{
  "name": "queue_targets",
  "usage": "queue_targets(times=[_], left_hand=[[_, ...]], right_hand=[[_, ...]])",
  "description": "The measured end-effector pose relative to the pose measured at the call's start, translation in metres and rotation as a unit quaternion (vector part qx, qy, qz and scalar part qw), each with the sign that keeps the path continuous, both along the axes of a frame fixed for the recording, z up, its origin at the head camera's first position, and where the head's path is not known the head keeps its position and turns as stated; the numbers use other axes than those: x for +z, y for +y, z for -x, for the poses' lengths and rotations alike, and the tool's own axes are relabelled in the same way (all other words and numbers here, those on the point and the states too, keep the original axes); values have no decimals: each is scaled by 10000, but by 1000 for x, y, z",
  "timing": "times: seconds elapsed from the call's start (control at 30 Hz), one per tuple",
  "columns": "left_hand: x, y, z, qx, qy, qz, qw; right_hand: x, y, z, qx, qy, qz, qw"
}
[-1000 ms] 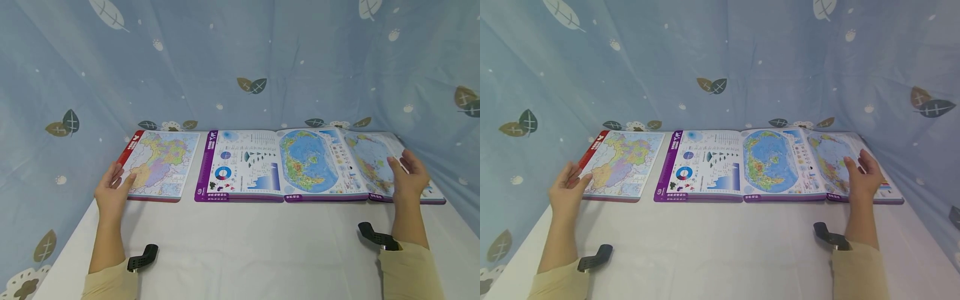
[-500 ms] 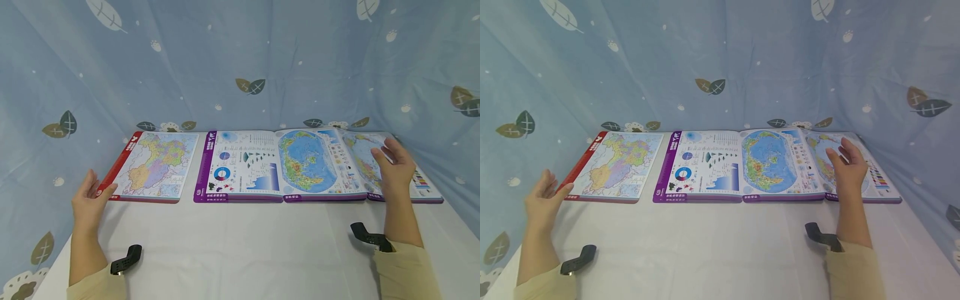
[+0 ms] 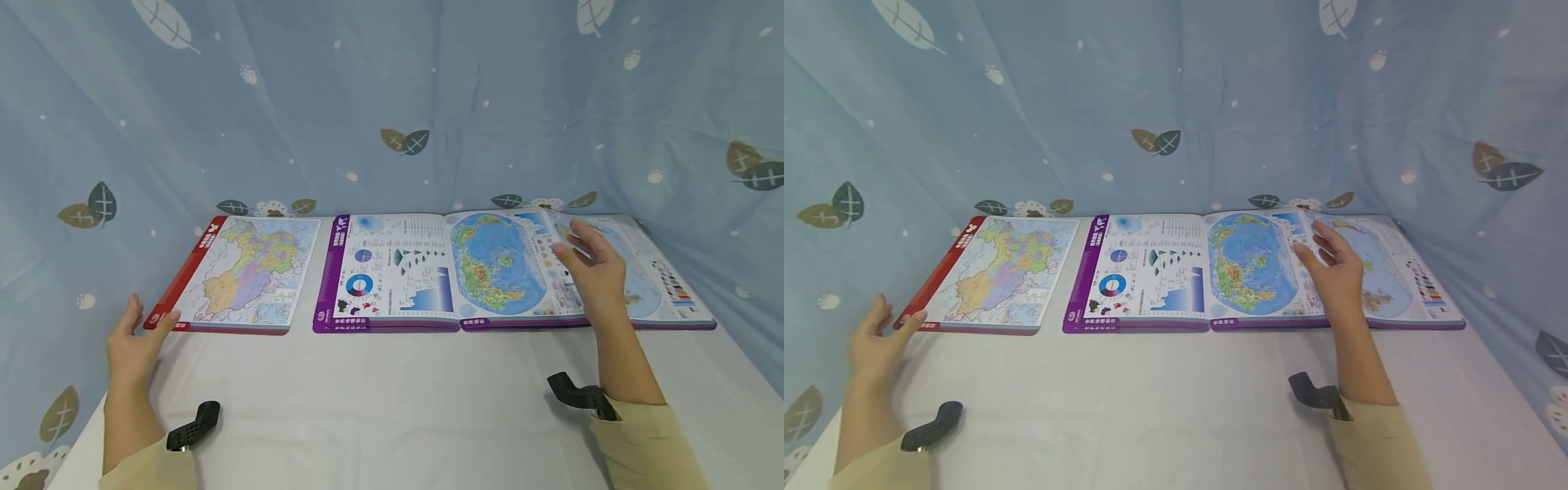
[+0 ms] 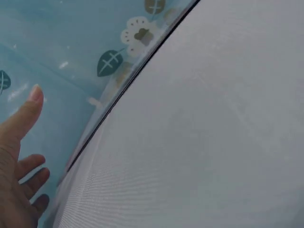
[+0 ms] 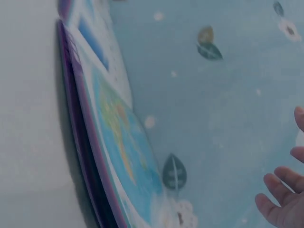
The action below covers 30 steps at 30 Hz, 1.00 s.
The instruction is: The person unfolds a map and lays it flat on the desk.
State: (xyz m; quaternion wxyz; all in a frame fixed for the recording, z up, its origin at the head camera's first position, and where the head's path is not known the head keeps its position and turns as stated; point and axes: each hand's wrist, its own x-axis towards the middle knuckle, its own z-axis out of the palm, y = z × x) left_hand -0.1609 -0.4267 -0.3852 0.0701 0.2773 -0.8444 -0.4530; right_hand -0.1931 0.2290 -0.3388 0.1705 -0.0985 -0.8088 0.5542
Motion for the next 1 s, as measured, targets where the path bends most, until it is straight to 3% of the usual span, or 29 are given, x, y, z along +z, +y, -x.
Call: queue_targets(times=[0.1, 0.23, 0.43, 0.63, 0.8, 1.0], left_hand=[[-3, -4, 0, -3, 7, -138, 9999], [-7, -10, 0, -39, -155, -121, 9998], [-7, -17, -2, -281, -541, 161, 9980], [-8, -16, -1, -527, -875, 343, 9942], [-10, -15, -3, -560, -705, 311, 9955], [-11, -14, -1, -522, -462, 217, 9973]], right_hand=[[3, -19, 0, 420, -25, -330, 9986], [-3, -43, 5, 943, 240, -537, 9938], [-20, -80, 9, 1776, 451, -680, 9807], [-31, -117, 9, 2348, 438, -996, 9659], [-30, -143, 12, 2719, 389, -843, 9578], [-32, -171, 20, 3078, 37, -418, 9505]])
